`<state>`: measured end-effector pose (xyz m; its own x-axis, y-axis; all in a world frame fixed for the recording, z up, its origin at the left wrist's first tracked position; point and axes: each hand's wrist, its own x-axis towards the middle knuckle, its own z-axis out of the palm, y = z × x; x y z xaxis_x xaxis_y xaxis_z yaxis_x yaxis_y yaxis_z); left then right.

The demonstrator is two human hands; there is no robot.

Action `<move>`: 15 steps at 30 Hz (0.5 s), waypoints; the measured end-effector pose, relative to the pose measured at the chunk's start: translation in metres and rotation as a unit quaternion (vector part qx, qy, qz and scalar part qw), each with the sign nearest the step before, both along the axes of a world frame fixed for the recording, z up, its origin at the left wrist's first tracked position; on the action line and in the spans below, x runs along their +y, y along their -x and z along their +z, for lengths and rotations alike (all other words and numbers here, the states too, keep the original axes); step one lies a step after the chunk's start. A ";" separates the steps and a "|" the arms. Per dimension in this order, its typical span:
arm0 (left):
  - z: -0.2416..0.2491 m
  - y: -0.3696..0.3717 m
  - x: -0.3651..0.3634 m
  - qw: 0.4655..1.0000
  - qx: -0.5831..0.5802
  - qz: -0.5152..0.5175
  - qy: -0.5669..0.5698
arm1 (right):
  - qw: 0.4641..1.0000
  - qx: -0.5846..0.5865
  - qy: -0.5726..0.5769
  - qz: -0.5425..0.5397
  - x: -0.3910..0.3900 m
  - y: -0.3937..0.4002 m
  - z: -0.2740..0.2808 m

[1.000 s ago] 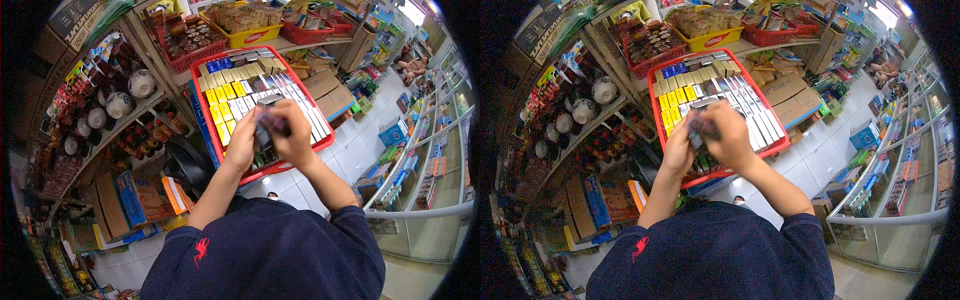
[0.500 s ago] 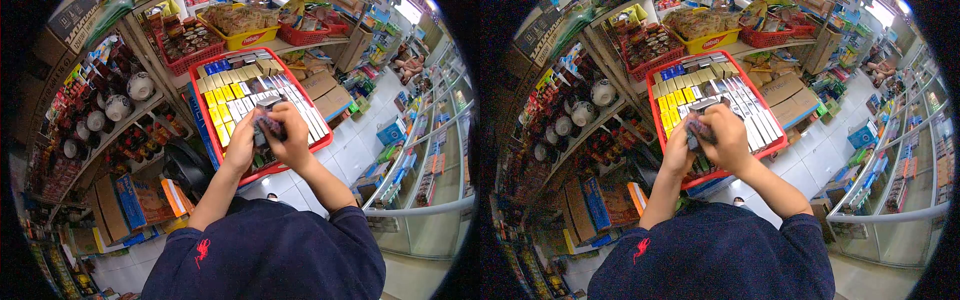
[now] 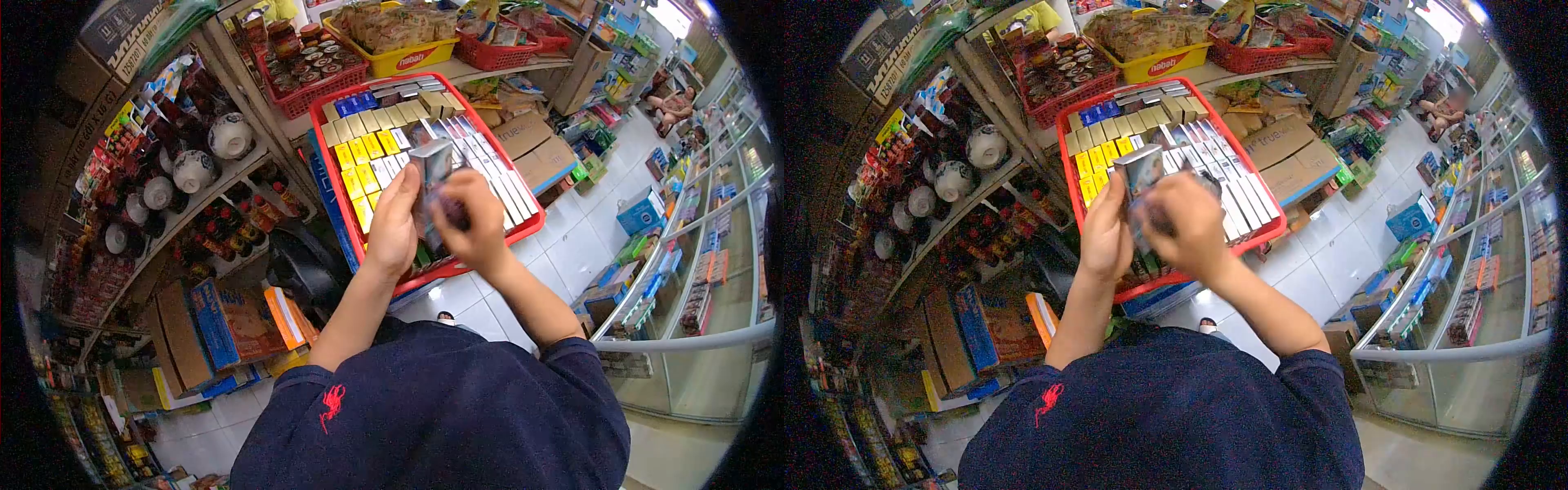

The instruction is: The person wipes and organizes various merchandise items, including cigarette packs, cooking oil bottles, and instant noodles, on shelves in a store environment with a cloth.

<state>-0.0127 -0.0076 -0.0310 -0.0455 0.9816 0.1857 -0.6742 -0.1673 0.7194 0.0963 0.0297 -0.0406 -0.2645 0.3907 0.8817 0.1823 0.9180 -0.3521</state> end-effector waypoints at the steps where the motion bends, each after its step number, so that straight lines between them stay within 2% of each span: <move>1: -0.001 0.003 0.001 1.000 -0.003 -0.015 0.000 | 0.999 -0.033 -0.034 0.006 -0.006 0.000 -0.003; 3: -0.001 0.005 0.005 1.000 -0.019 -0.010 -0.003 | 0.997 -0.069 -0.032 0.014 -0.005 -0.003 0.000; 5: -0.005 0.009 0.009 0.999 -0.030 -0.012 -0.032 | 0.998 -0.040 0.045 -0.001 0.005 -0.005 0.000; 7: -0.004 0.016 0.015 0.998 -0.047 -0.009 -0.039 | 0.998 -0.046 0.038 -0.003 0.002 -0.002 0.000; 9: 0.003 0.020 0.015 0.997 -0.068 -0.015 -0.035 | 0.993 -0.111 -0.009 0.048 -0.008 -0.001 0.001; 10: 0.002 0.021 0.016 0.997 -0.072 -0.023 -0.030 | 0.994 -0.098 -0.016 0.041 -0.005 -0.001 0.000; 13: 0.000 0.019 0.016 0.997 -0.071 0.012 -0.026 | 0.996 -0.051 0.066 -0.004 0.006 -0.002 -0.004; 15: -0.002 0.019 0.016 0.995 -0.093 0.001 -0.036 | 0.996 -0.080 -0.038 0.009 -0.003 0.003 -0.008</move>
